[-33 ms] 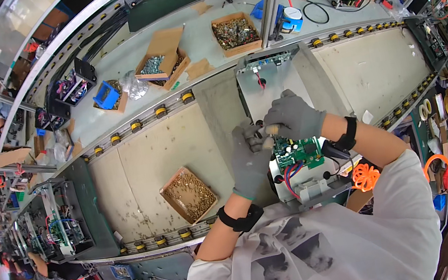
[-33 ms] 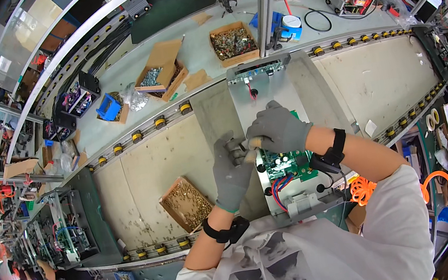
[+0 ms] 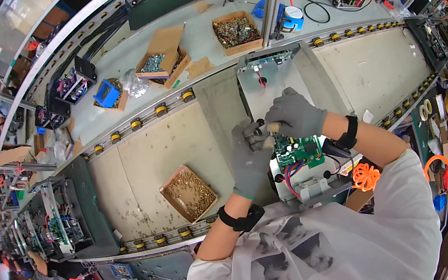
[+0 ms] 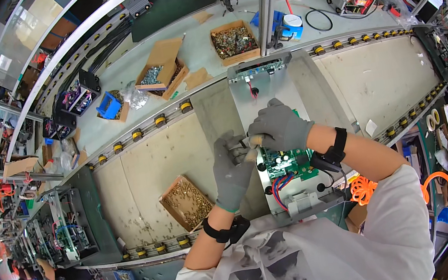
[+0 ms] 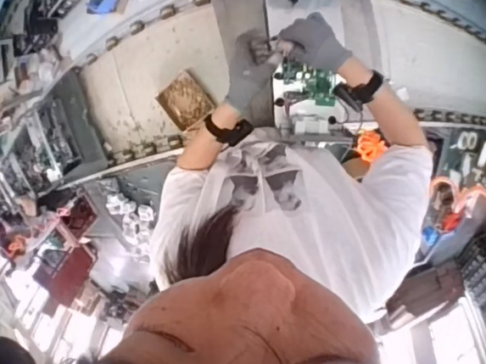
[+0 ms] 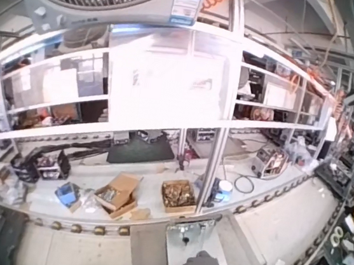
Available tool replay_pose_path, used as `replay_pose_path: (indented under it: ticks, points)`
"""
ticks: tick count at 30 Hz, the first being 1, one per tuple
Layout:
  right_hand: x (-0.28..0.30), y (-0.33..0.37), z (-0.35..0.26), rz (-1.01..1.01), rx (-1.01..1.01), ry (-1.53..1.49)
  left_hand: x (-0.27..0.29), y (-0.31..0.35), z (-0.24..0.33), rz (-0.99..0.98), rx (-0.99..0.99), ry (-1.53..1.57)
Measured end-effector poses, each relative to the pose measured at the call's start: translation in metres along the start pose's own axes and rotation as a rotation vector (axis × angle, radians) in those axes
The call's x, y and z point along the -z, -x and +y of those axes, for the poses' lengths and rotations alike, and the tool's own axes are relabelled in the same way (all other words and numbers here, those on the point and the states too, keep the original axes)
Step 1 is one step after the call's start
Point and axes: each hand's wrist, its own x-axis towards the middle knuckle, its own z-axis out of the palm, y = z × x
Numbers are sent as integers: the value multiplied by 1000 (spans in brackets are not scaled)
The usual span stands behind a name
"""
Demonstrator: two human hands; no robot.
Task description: Assembling and wiring components inside a metal electronic unit enclosure on a factory assembly line.
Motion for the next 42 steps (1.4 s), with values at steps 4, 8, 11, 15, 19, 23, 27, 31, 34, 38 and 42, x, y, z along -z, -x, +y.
replay_pose_path:
  ticks: [4,8,11,15,19,23,27,31,34,38,42]
  points:
    - [0,4,-4,11,9,-12,6,-4,-24,-42,-16,-79]
    - [-1,3,-7,72,20,-1,8,-11,-31,-62,197,246]
    - [-8,8,-2,119,133,9,14,-13,-38,-172,407,287]
    - [-11,12,5,180,238,-7,13,-16,-51,-237,420,489]
    - [-7,10,17,110,207,11,8,-14,-52,-255,156,242]
    - [-8,8,37,-147,29,146,15,-10,-79,-82,-129,-582]
    - [-22,9,44,-270,-5,247,9,-2,-94,-132,141,-514]
    - [-24,2,40,-293,-44,262,7,-1,-122,-160,161,-140]
    - [-28,-4,34,-368,-38,329,6,-2,-135,-168,154,-113]
    - [-28,-9,30,-428,-53,327,6,0,-135,-168,167,-149]
    - [-29,-16,27,-511,-111,375,7,0,-134,-167,157,-173]
